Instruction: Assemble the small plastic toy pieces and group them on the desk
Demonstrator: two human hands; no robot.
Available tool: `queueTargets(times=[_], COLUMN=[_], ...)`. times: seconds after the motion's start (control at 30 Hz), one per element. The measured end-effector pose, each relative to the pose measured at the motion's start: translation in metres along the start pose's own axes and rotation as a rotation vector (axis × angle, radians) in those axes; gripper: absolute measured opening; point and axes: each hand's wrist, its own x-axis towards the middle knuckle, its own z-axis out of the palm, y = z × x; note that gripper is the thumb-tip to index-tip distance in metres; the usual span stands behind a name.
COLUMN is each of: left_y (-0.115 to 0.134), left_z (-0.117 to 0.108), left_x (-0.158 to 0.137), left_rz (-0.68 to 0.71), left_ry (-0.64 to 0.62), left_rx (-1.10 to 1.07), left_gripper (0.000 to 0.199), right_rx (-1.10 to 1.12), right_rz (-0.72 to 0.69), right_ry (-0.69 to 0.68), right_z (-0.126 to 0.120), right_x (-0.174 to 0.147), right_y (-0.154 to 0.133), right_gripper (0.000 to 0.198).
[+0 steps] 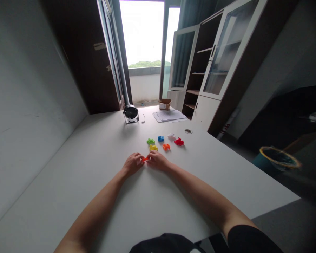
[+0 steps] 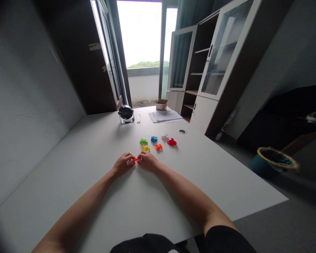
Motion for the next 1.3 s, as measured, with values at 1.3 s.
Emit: queueTargets(times=[1.3], left_y=[-0.0016], left_z=[0.0049], left_x=[0.0001], left_rz=[-0.012], left_ry=[0.014], left_rx=[0.003], left_gripper=[0.011], right_rx=[-0.01], right_rz=[0.034], right_ry=[-0.006], right_z=[0.0012], right_x=[0.0008], right_y=[0.0035], right_gripper=[0.005])
